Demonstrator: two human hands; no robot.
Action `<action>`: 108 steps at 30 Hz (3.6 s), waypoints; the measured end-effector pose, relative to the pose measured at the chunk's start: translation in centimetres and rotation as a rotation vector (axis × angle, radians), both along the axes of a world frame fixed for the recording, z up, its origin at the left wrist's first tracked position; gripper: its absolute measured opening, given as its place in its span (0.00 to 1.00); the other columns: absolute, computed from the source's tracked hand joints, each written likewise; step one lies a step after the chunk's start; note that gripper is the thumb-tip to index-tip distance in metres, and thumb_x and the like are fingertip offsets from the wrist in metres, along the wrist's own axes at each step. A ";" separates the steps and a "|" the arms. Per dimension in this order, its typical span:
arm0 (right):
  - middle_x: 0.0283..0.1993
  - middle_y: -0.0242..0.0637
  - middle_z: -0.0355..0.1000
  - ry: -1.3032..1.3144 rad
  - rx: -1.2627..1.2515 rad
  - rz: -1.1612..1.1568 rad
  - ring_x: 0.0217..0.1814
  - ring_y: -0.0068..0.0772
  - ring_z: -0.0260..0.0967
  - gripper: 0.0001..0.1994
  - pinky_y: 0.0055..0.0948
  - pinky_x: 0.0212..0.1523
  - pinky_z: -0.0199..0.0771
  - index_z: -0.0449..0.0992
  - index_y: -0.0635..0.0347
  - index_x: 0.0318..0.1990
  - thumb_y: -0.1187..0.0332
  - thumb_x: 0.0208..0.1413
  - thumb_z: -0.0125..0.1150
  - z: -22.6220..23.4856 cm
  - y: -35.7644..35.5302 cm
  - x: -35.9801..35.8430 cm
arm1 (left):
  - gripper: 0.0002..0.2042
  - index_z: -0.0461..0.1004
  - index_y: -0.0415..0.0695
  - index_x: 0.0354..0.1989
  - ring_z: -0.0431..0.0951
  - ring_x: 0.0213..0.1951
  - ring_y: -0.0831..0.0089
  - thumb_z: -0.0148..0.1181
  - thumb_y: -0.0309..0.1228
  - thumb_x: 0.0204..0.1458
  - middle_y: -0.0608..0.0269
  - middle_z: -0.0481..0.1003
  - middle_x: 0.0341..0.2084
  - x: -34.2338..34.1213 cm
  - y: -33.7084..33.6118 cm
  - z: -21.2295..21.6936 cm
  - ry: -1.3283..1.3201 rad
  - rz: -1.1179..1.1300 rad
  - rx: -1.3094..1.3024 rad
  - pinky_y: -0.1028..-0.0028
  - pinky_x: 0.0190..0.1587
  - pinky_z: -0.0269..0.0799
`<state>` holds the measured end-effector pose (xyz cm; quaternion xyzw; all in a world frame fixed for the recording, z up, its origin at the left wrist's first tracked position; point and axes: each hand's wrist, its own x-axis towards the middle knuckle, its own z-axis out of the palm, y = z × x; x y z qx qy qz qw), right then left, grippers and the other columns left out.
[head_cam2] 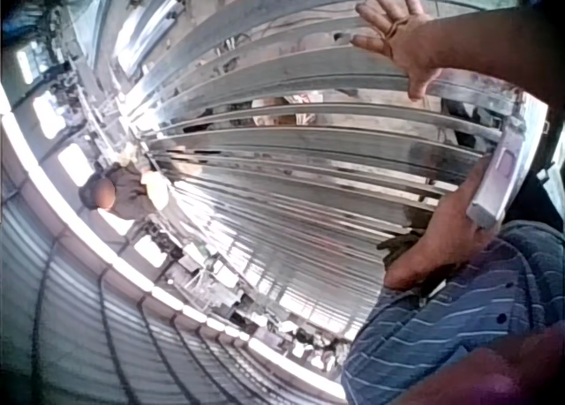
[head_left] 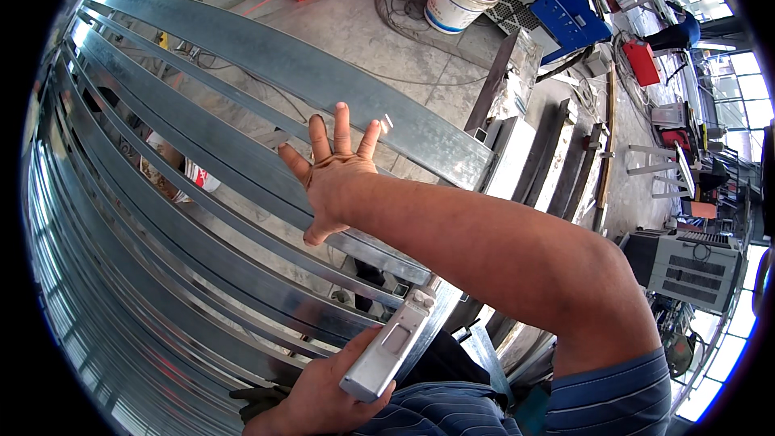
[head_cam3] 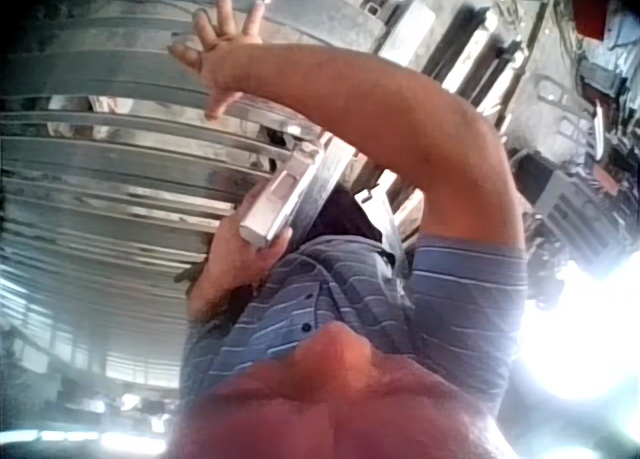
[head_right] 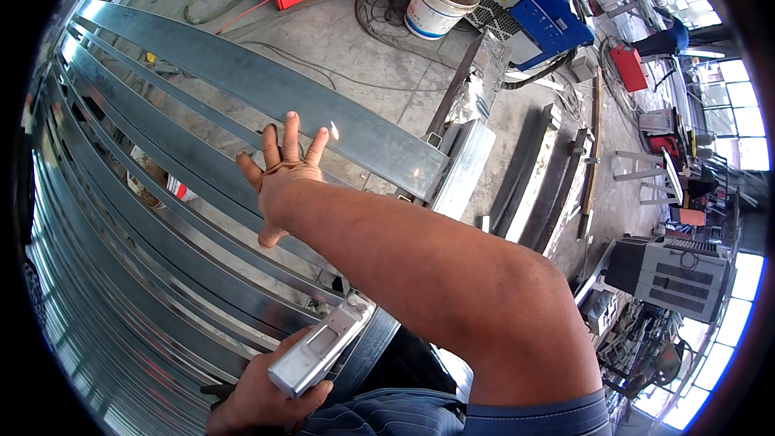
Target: The person retrieves a welding consumable from a toolbox, inserts it into a handheld welding gun, and welds joints on a large metal frame structure. The person positions the gun at seams and triggers the welder to fuse metal pieces together.
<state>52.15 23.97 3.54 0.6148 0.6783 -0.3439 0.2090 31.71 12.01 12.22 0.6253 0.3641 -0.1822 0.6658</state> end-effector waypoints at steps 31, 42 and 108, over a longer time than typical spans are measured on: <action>0.84 0.58 0.25 0.000 0.024 0.002 0.79 0.87 0.09 0.65 0.93 0.64 0.30 0.33 0.42 0.82 0.32 0.43 0.69 -0.3 -0.1 0.0 | 0.42 0.56 0.36 0.72 0.85 0.48 0.53 0.70 0.36 0.51 0.42 0.78 0.50 -1.3 -0.5 -0.4 -0.114 -0.020 0.068 0.61 0.51 0.82; 0.84 0.58 0.26 -0.012 0.021 0.010 0.79 0.88 0.09 0.65 0.94 0.62 0.32 0.33 0.42 0.82 0.30 0.43 0.68 -0.5 -0.1 -0.1 | 0.38 0.60 0.37 0.70 0.83 0.50 0.53 0.69 0.35 0.51 0.43 0.77 0.53 -1.5 -0.4 0.2 -0.052 0.099 -0.051 0.63 0.54 0.79; 0.84 0.57 0.25 -0.009 0.014 0.015 0.79 0.87 0.10 0.64 0.92 0.64 0.31 0.33 0.41 0.82 0.29 0.44 0.67 -0.2 -0.1 0.1 | 0.35 0.60 0.41 0.71 0.83 0.43 0.41 0.63 0.33 0.54 0.39 0.79 0.47 -1.8 -4.3 0.7 -0.143 0.040 0.189 0.52 0.43 0.81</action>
